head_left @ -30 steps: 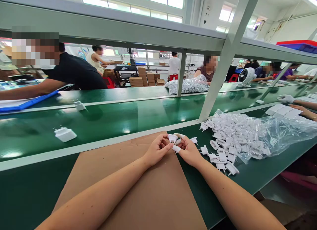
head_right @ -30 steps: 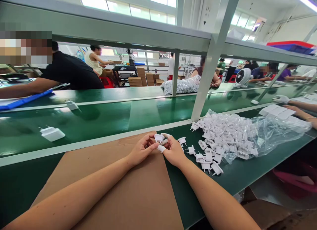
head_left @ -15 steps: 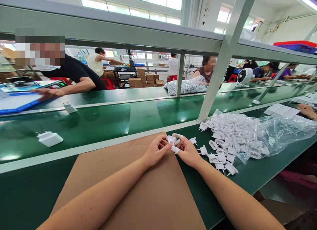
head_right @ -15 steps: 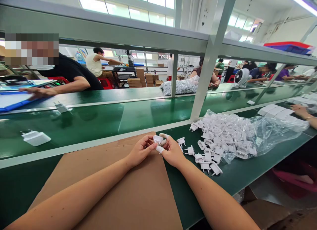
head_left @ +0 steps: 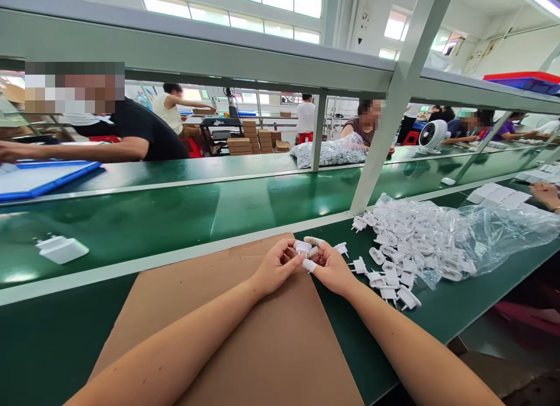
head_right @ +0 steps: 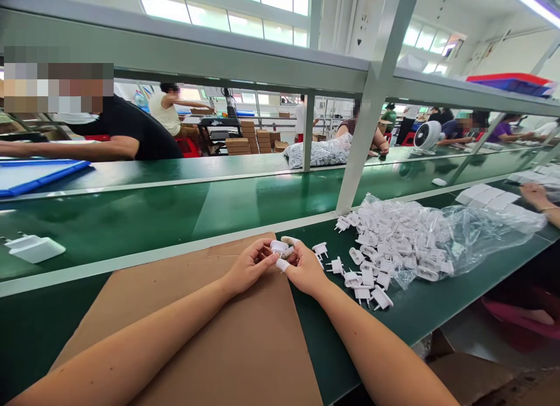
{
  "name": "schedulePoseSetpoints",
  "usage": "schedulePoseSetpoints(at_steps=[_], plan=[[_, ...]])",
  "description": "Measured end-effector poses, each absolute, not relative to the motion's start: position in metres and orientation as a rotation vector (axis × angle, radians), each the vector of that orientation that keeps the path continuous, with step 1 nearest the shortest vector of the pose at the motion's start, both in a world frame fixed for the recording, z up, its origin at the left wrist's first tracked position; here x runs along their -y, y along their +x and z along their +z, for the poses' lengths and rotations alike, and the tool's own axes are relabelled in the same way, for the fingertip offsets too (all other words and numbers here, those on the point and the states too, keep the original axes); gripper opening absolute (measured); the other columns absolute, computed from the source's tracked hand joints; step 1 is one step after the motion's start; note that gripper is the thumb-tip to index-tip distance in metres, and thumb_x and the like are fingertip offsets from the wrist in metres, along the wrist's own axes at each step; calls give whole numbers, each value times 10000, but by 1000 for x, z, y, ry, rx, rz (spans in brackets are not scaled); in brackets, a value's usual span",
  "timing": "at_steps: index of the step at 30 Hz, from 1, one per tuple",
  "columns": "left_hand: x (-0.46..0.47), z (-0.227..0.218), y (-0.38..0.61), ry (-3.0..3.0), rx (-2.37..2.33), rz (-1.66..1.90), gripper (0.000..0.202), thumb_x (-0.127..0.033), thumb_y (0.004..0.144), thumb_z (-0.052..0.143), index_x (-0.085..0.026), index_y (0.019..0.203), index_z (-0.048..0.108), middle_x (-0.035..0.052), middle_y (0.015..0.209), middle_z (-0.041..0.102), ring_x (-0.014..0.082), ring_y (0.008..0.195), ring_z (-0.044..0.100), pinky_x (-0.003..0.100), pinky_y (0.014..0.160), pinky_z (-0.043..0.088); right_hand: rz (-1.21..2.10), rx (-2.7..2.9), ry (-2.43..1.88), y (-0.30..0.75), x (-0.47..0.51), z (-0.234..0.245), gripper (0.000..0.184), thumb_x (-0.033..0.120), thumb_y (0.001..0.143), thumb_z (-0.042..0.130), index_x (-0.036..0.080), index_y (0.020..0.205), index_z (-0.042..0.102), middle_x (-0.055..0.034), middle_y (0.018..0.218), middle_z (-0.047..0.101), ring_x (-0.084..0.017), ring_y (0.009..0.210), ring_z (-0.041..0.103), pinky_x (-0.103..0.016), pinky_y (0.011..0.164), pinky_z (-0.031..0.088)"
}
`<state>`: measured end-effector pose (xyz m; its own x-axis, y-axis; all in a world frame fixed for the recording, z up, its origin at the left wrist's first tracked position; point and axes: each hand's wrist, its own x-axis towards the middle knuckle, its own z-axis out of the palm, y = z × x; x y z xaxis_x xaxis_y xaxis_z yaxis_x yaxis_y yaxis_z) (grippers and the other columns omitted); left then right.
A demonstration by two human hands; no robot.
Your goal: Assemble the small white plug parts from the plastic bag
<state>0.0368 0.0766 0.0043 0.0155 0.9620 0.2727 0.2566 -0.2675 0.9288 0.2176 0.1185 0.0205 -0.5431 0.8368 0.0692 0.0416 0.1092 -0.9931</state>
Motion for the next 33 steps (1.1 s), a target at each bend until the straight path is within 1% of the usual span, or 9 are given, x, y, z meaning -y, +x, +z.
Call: schedulePoseSetpoints(at_steps=[3, 10, 17, 25, 29, 33], plan=[[-77, 4, 36, 1599, -1271, 1283, 454, -564, 896, 647, -168, 1118, 626, 51, 931, 656, 151, 788, 561, 272, 683, 445, 1499, 1728, -870, 218, -119, 21, 692, 368, 722, 793, 199, 1336, 523, -9, 945, 655, -123, 699, 516, -284, 678, 467], [-77, 5, 36, 1575, -1258, 1275, 456, -570, 889, 651, -168, 1104, 642, 56, 944, 663, 160, 802, 571, 281, 706, 450, 1469, 1752, -879, 219, -119, 20, 651, 361, 740, 785, 204, 1322, 539, -33, 1004, 689, -142, 751, 588, -303, 718, 507], [-78, 5, 34, 1571, -1238, 1284, 461, -582, 879, 661, -170, 1087, 660, 60, 941, 681, 164, 798, 593, 284, 718, 469, 1468, 1763, -889, 219, -118, 19, 634, 384, 736, 804, 214, 1297, 560, -27, 985, 694, -149, 758, 606, -305, 711, 512], [-78, 6, 35, 1575, -1214, 1297, 456, -578, 894, 645, -166, 1089, 660, 60, 936, 677, 167, 814, 594, 292, 736, 477, 1478, 1747, -883, 218, -118, 21, 662, 383, 714, 814, 209, 1298, 556, -24, 966, 679, -142, 738, 580, -307, 716, 507], [-77, 7, 37, 1585, -1205, 1315, 460, -572, 893, 651, -173, 1120, 649, 63, 961, 685, 165, 819, 596, 282, 717, 477, 1458, 1731, -882, 218, -118, 22, 659, 360, 715, 806, 224, 1309, 558, -11, 947, 673, -130, 691, 548, -295, 675, 496], [-74, 8, 38, 1634, -1202, 1383, 456, -530, 894, 666, -176, 1179, 626, 70, 1003, 691, 162, 823, 601, 283, 727, 490, 1385, 1748, -839, 219, -118, 21, 655, 346, 739, 776, 232, 1343, 549, -18, 985, 680, -134, 714, 553, -306, 710, 502]])
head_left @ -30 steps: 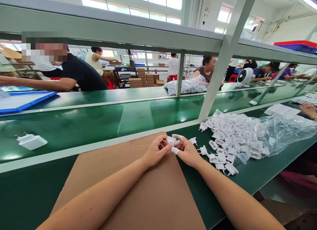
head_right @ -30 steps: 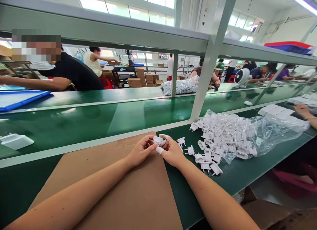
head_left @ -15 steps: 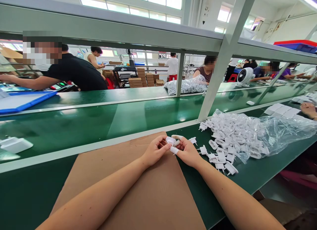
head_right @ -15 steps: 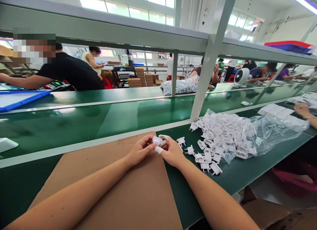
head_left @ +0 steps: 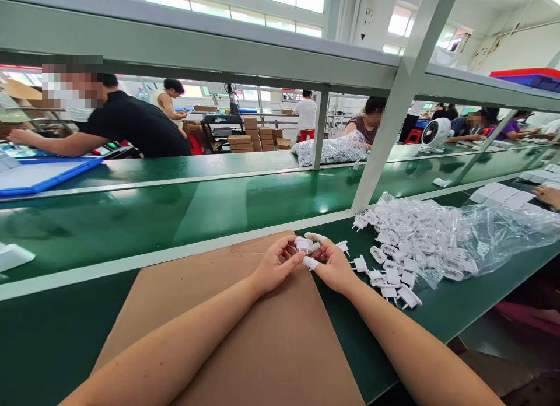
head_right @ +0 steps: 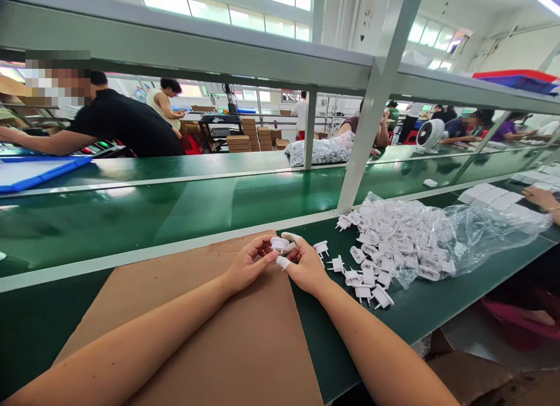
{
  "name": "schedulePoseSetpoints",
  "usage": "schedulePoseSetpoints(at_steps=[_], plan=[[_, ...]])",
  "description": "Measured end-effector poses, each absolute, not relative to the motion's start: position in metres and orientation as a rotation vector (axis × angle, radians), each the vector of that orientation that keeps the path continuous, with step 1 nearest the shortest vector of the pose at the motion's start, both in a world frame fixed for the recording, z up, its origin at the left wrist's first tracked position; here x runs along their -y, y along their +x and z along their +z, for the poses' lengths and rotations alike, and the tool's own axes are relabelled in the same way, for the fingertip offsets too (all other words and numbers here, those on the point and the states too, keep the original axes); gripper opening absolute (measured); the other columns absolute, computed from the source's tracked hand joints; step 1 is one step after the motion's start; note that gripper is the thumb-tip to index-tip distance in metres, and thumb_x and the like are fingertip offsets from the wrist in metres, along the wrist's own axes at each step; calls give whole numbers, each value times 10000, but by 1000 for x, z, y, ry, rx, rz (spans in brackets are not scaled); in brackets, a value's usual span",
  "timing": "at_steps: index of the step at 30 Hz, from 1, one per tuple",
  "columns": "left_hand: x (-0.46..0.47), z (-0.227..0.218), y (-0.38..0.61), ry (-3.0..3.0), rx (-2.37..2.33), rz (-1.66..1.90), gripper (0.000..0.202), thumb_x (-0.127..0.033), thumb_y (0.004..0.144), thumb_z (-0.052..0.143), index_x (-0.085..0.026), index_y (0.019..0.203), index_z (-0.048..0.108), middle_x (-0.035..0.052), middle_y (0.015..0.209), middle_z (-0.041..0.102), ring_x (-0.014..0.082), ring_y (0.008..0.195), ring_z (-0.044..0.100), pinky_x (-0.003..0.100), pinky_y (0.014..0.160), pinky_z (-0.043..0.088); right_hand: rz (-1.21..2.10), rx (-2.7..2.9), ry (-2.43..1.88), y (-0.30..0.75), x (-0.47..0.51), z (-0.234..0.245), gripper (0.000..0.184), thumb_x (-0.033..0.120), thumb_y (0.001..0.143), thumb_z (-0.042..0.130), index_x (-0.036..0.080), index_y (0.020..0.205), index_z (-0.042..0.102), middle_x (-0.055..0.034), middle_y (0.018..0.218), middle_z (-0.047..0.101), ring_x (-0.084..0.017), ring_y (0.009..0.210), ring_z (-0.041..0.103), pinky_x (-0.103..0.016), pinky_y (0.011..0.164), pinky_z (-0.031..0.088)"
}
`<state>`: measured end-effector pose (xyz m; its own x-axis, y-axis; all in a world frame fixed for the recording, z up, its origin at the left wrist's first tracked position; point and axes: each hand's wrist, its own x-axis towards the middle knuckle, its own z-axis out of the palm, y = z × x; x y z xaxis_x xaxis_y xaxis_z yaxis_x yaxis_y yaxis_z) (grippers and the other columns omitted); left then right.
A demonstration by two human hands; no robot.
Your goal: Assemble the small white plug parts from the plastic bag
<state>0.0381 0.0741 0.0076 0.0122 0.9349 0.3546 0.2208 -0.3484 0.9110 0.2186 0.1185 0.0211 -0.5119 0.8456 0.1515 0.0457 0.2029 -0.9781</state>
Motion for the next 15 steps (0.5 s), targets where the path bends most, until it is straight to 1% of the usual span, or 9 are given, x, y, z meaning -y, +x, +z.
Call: schedulePoseSetpoints(at_steps=[5, 8, 11, 15], plan=[[-71, 6, 41, 1764, -1197, 1462, 411, -396, 917, 665, -197, 1267, 580, 58, 998, 675, 153, 813, 602, 291, 740, 503, 1287, 1796, -804, 220, -121, 17, 636, 326, 780, 719, 239, 1384, 535, -14, 954, 666, -142, 730, 556, -317, 741, 498], [-71, 3, 42, 1852, -1220, 1526, 391, -327, 926, 659, -213, 1287, 559, 51, 1011, 658, 145, 803, 597, 294, 748, 497, 1240, 1805, -812, 220, -122, 16, 640, 299, 792, 692, 231, 1403, 513, -11, 930, 661, -147, 735, 565, -331, 767, 500], [-72, 1, 42, 1914, -1268, 1587, 280, -271, 953, 606, -222, 1228, 581, 57, 1059, 654, 136, 796, 580, 292, 746, 492, 1227, 1768, -811, 220, -122, 19, 615, 298, 798, 681, 214, 1381, 505, -22, 949, 671, -154, 754, 578, -339, 776, 504], [-73, 1, 40, 1941, -1306, 1618, 167, -251, 978, 554, -219, 1132, 610, 57, 1050, 657, 134, 790, 570, 281, 730, 490, 1213, 1728, -836, 219, -120, 23, 490, 322, 798, 688, 207, 1262, 580, -26, 924, 679, -159, 756, 585, -338, 770, 510]])
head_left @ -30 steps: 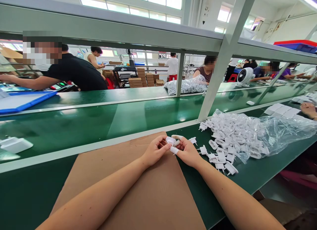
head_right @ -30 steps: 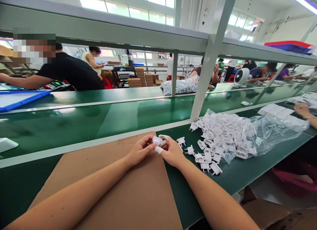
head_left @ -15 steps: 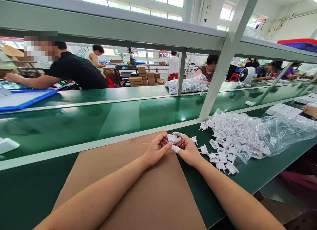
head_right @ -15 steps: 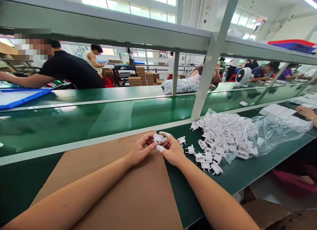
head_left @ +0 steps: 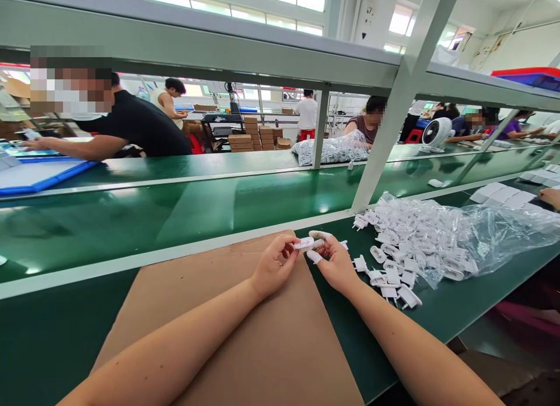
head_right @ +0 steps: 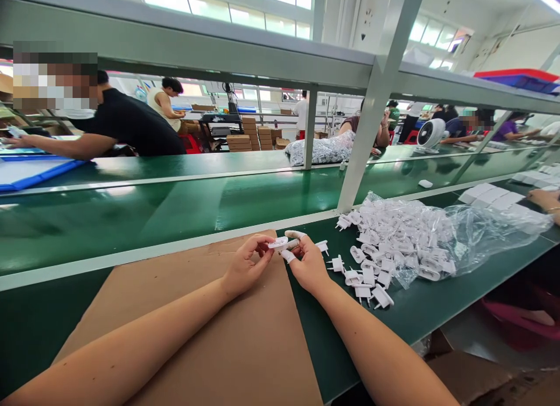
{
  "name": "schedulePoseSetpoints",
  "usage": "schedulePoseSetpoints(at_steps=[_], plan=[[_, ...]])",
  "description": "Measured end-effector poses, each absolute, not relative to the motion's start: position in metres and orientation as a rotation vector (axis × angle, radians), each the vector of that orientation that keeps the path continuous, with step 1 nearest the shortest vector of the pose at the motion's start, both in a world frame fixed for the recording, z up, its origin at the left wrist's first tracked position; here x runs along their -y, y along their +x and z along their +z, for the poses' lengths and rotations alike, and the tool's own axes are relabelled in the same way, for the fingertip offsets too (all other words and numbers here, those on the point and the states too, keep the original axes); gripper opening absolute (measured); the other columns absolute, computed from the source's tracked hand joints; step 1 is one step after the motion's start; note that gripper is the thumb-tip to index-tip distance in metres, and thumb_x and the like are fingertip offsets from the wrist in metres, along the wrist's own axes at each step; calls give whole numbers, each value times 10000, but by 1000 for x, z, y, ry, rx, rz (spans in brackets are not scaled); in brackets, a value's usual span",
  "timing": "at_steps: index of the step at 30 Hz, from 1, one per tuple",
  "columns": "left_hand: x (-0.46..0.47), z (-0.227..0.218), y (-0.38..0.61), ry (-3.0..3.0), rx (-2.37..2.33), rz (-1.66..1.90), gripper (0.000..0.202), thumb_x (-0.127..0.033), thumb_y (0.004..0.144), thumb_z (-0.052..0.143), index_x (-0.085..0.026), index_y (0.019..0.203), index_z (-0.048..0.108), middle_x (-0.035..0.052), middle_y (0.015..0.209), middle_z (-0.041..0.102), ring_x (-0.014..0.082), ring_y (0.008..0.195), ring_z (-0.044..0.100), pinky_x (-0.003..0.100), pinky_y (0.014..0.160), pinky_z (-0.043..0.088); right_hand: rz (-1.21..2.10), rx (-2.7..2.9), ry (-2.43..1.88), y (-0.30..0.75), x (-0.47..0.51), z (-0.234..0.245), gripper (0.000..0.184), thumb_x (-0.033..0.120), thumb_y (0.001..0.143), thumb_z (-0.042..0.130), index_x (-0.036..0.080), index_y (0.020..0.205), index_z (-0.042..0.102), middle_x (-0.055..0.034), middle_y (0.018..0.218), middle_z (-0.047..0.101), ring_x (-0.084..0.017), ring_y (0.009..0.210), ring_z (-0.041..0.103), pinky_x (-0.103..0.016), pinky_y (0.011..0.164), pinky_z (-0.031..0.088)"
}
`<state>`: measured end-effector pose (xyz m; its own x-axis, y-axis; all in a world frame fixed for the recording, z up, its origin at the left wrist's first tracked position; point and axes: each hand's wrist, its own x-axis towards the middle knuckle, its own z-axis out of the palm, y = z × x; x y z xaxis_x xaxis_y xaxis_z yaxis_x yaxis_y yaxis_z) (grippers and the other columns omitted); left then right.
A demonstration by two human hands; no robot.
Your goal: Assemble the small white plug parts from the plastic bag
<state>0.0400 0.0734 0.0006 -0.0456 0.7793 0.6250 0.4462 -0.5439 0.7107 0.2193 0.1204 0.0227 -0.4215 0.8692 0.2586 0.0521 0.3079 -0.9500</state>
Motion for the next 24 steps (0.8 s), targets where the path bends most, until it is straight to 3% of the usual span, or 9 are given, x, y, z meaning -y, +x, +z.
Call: schedulePoseSetpoints(at_steps=[17, 21, 24], plan=[[-74, 2, 39, 1990, -1234, 1666, 118, -222, 954, 617, -209, 1072, 627, 33, 959, 643, 118, 745, 558, 248, 675, 482, 1298, 1690, -864, 223, -123, 28, 452, 307, 767, 706, 198, 1198, 627, -12, 841, 733, -201, 828, 686, -375, 857, 530], [-75, 1, 39, 2017, -1197, 1770, 110, -205, 956, 624, -210, 1065, 639, 45, 999, 657, 126, 810, 591, 237, 680, 487, 1308, 1666, -880, 221, -123, 26, 477, 352, 757, 733, 191, 1195, 637, -38, 877, 748, -206, 821, 692, -361, 813, 540], [-75, 1, 39, 2037, -1165, 1845, 125, -188, 953, 627, -209, 1076, 637, 56, 1030, 654, 133, 853, 605, 231, 680, 490, 1258, 1692, -911, 220, -124, 23, 373, 395, 766, 721, 188, 1077, 700, -53, 882, 746, -205, 807, 681, -346, 768, 540]])
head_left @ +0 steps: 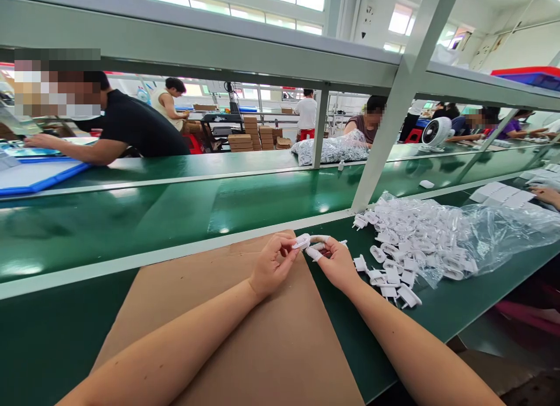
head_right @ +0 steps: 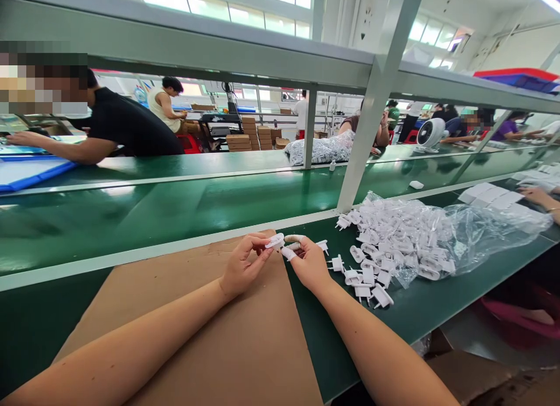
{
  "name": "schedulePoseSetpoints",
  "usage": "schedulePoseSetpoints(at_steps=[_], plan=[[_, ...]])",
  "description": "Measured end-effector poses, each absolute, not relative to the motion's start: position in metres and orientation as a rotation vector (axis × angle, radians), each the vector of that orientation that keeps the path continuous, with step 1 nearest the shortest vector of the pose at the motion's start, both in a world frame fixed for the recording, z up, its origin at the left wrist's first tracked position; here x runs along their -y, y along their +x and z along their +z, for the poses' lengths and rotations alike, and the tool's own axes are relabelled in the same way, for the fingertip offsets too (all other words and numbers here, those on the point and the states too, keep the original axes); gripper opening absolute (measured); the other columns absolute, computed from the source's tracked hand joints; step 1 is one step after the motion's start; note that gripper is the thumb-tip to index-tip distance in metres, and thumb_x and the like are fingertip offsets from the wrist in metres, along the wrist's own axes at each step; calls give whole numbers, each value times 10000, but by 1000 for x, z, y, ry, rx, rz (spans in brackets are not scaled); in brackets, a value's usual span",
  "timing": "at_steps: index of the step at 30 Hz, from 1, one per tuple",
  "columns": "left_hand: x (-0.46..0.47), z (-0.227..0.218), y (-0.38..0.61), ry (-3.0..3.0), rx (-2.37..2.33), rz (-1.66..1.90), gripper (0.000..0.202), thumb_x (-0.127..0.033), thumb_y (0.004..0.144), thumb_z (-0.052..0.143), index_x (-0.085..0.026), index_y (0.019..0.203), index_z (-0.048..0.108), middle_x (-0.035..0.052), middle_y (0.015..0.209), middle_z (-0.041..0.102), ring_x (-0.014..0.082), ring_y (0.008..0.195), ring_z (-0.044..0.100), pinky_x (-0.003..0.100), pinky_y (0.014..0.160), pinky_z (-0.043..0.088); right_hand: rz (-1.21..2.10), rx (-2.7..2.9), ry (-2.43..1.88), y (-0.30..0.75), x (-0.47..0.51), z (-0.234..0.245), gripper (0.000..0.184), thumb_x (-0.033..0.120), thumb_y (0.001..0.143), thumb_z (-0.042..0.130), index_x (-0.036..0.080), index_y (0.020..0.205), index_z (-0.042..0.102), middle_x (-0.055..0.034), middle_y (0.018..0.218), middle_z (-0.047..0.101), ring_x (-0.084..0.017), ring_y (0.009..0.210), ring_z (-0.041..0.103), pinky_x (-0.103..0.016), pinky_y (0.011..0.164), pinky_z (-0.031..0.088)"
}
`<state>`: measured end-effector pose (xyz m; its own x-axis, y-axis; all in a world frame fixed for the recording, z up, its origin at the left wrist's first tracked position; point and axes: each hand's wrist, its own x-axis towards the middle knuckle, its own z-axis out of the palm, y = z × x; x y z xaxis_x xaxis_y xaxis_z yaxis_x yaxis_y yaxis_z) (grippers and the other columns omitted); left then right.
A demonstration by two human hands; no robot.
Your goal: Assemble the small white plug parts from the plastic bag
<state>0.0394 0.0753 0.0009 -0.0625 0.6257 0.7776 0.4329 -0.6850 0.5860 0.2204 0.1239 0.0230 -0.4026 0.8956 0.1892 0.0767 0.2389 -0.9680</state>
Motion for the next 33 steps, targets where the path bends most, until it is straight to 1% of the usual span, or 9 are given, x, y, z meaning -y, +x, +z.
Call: schedulePoseSetpoints(at_steps=[3, 6, 11, 14, 22, 25, 28, 31, 33], plan=[[-75, 1, 39, 2057, -1151, 1864, 126, -172, 954, 621, -207, 1076, 631, 62, 1042, 650, 132, 860, 606, 228, 676, 492, 1152, 1776, -931, 221, -124, 22, 267, 415, 795, 681, 195, 931, 744, -52, 851, 733, -190, 754, 652, -327, 713, 525], [-75, 1, 39, 2078, -1154, 1853, 109, -166, 948, 628, -203, 1051, 624, 61, 1034, 651, 128, 839, 604, 228, 670, 495, 1055, 1837, -941, 223, -122, 27, 245, 408, 804, 662, 198, 890, 757, -42, 804, 713, -174, 689, 616, -305, 642, 492], [-75, 1, 38, 2067, -1170, 1822, 49, -175, 938, 652, -193, 972, 622, 41, 947, 668, 115, 775, 599, 222, 652, 496, 912, 1864, -948, 226, -115, 40, 189, 370, 780, 681, 193, 732, 725, -22, 687, 647, -157, 619, 574, -275, 567, 440], [-74, 2, 38, 2044, -1180, 1791, 22, -201, 946, 646, -185, 942, 632, 48, 936, 684, 120, 772, 609, 228, 649, 503, 823, 1878, -938, 227, -112, 44, 164, 331, 766, 683, 196, 677, 708, -10, 650, 613, -144, 589, 545, -268, 544, 409], [-74, 3, 40, 2005, -1183, 1784, 54, -235, 956, 638, -185, 937, 645, 57, 960, 695, 121, 766, 617, 236, 652, 509, 759, 1863, -892, 226, -110, 41, 114, 280, 760, 692, 201, 682, 718, -6, 658, 611, -139, 597, 546, -260, 552, 423], [-74, 2, 39, 1962, -1209, 1774, 82, -262, 962, 635, -194, 1005, 648, 49, 947, 691, 118, 746, 609, 238, 649, 507, 784, 1869, -868, 225, -110, 38, 95, 276, 770, 696, 202, 725, 735, -9, 677, 624, -146, 624, 563, -261, 570, 438], [-75, 1, 39, 1898, -1240, 1759, 163, -297, 963, 639, -204, 1096, 623, 42, 954, 684, 113, 724, 604, 241, 650, 511, 831, 1879, -859, 224, -112, 35, 94, 275, 785, 691, 205, 784, 753, -16, 717, 648, -151, 649, 582, -266, 590, 453], [-75, 1, 39, 1881, -1229, 1752, 243, -320, 970, 630, -219, 1189, 599, 62, 1055, 684, 120, 763, 620, 252, 669, 520, 866, 1889, -867, 224, -113, 33, 110, 283, 803, 680, 212, 819, 763, -19, 741, 656, -153, 656, 584, -275, 604, 456], [-76, 1, 39, 1903, -1212, 1733, 243, -319, 982, 611, -230, 1208, 606, 76, 1131, 673, 124, 796, 626, 256, 680, 522, 878, 1900, -871, 224, -113, 33, 119, 290, 818, 672, 218, 834, 765, -22, 756, 660, -157, 664, 583, -282, 611, 453]])
